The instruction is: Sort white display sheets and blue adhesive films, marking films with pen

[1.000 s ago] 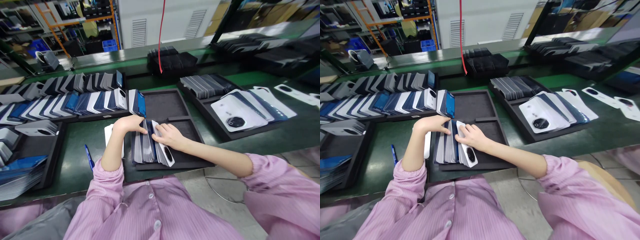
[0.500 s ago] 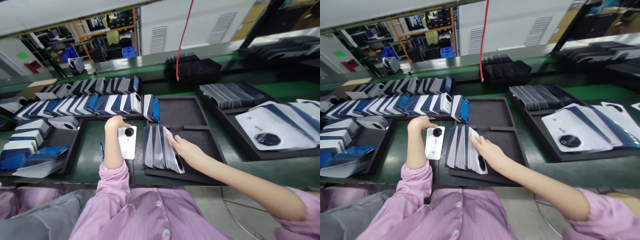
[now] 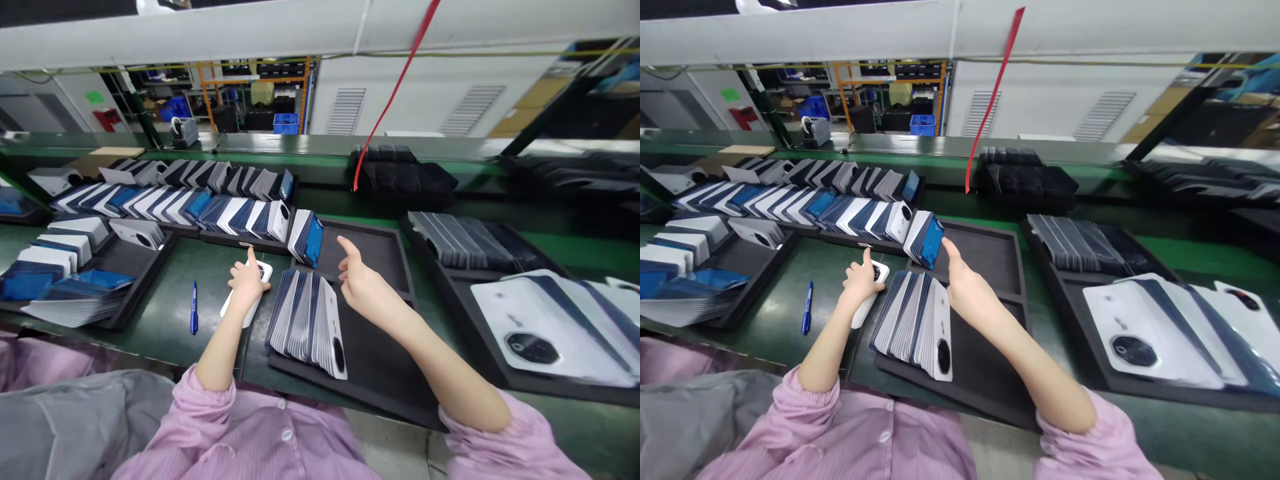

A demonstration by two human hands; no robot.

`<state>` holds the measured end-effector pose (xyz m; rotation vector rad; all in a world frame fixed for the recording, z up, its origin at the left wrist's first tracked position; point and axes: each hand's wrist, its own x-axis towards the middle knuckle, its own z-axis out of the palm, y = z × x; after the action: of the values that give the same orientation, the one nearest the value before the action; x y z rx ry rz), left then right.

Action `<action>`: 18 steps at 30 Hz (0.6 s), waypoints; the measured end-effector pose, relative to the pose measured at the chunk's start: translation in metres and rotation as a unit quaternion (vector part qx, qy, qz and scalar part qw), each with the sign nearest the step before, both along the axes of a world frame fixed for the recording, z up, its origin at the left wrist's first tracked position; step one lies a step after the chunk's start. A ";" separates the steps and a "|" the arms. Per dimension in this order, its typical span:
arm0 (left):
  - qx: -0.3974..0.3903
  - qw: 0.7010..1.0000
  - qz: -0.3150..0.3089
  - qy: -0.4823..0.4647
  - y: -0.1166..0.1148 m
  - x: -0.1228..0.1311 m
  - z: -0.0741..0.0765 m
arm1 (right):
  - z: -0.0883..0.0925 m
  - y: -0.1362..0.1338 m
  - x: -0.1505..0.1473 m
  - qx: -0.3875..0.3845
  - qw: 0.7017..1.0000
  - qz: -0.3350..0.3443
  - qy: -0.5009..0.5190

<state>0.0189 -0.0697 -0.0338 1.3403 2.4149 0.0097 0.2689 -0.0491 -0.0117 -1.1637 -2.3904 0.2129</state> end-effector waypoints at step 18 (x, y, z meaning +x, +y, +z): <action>0.227 0.952 -0.012 -0.203 -0.004 -0.014 0.046 | 0.028 0.025 0.010 -0.327 0.878 0.084 0.339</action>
<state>0.0050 -0.0735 0.0119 1.3817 2.1100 0.7994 0.2793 -0.0242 0.0162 -0.9041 -1.7965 1.3346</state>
